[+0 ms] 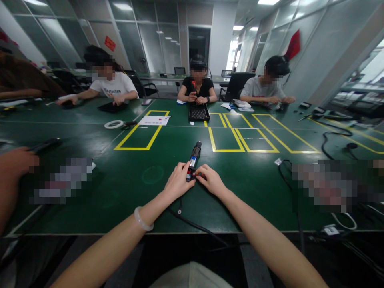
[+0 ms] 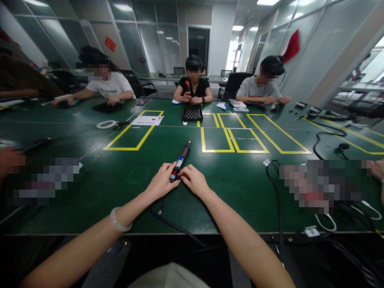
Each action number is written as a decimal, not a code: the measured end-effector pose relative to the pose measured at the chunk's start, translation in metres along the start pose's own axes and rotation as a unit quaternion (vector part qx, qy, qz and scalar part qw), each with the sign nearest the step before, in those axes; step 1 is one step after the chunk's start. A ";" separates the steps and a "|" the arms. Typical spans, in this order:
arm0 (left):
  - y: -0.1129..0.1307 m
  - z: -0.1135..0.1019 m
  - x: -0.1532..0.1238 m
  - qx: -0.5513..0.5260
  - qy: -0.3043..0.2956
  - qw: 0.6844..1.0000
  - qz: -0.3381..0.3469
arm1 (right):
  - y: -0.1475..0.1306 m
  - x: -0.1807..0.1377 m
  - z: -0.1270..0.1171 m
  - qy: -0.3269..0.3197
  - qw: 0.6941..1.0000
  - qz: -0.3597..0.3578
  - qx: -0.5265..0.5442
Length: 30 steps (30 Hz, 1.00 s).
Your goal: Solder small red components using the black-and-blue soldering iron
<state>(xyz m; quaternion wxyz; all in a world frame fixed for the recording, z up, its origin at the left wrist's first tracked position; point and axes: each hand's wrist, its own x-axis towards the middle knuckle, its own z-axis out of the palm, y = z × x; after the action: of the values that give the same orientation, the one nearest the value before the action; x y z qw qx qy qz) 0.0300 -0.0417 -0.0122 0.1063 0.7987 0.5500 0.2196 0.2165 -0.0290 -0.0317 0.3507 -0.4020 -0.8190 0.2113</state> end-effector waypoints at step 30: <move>-0.001 -0.013 0.002 0.189 0.008 0.982 -0.010 | 0.000 -0.006 -0.012 0.021 1.000 -0.011 0.006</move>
<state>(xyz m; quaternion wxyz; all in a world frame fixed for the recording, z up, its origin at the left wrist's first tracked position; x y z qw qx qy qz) 0.0235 -0.0400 -0.0002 -0.0489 0.7971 0.5902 0.1174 0.2279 -0.0336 -0.0261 0.3729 -0.3951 -0.8144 0.2039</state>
